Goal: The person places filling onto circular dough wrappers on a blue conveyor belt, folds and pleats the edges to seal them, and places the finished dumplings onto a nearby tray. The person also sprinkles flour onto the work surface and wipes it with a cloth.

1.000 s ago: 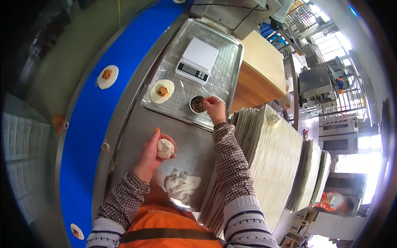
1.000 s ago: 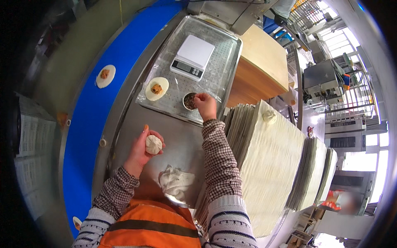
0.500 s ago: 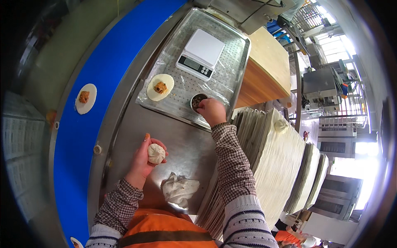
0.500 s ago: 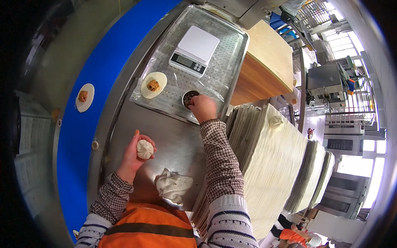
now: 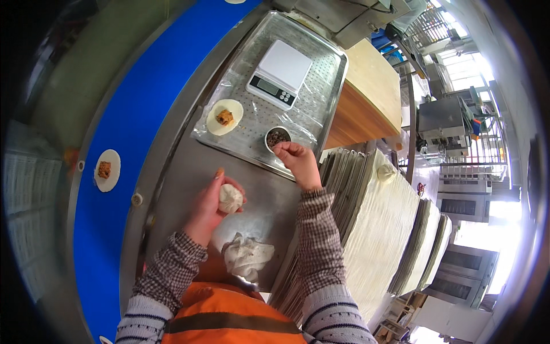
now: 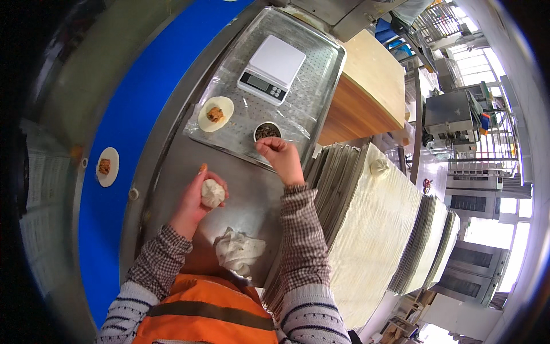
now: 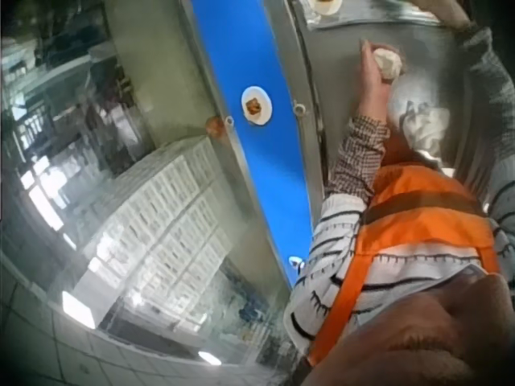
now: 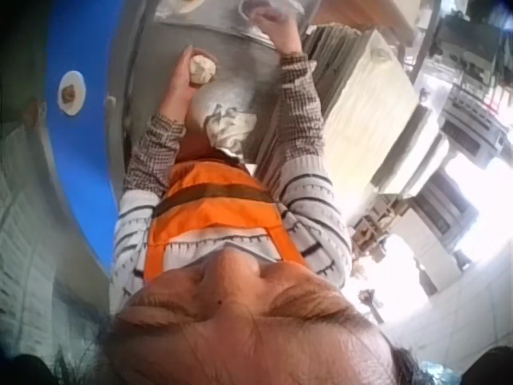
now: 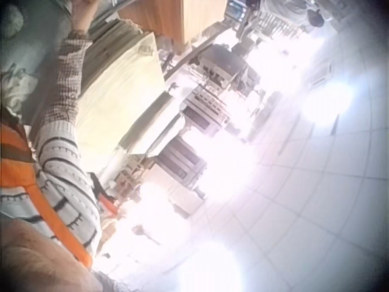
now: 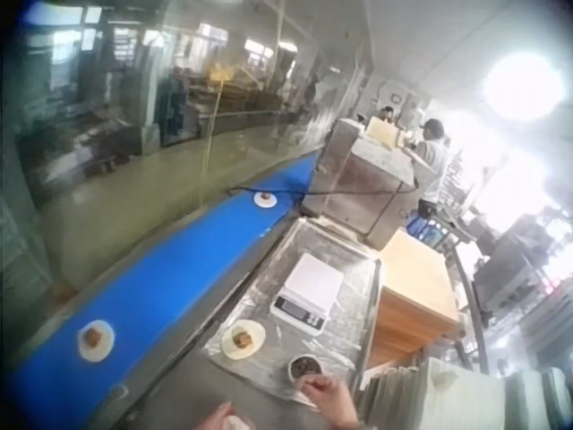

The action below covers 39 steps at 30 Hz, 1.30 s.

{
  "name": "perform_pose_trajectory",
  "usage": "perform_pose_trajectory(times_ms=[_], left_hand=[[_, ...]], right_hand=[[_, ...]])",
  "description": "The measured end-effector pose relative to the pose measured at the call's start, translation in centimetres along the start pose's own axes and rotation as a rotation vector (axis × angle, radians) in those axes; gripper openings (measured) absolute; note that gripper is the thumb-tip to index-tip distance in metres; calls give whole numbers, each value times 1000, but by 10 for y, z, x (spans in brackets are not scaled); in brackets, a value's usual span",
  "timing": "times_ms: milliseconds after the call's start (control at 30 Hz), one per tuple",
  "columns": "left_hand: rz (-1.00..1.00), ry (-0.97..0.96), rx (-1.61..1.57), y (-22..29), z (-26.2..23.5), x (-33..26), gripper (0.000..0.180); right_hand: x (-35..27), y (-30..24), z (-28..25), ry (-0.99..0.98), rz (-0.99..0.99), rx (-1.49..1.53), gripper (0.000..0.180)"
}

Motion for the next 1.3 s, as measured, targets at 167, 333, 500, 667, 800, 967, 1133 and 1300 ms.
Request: perform_pose_trajectory(times_ms=[167,333,500,667,800,967,1133,1300], left_hand=[[10,-101,67,12,39,-18,47],[48,-189,122,21,60,-51,49],[46,-238,112,17,71,-81,50],[17,-227,164,8,81,-108,51],[-65,-234,135,-10,85,-116,51],[-170,-337,100,-34,118,-126,50],[-271,-589,162,-79,159,-119,57],[-245,-459,223,-107,192,-95,70]], right_hand=[[-88,-77,46,-33,-245,36,7],[-151,-138,58,55,-470,-189,10],[-202,-167,62,133,-669,-485,21],[-246,-179,73,357,-807,-734,20],[-262,-166,61,362,-663,-634,35],[-295,-165,30,425,-447,-477,72],[-294,-133,7,292,-274,-520,67],[-281,-65,-120,469,-268,136,53]])
Point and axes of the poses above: each hand's wrist, its own x-axis towards the middle knuckle, its own z-axis out of the palm, y = z × x, the point moved 8 cm from there along x, towards the middle knuckle, and after that the axes turned 8 degrees about -x, right-handed, at the moved point
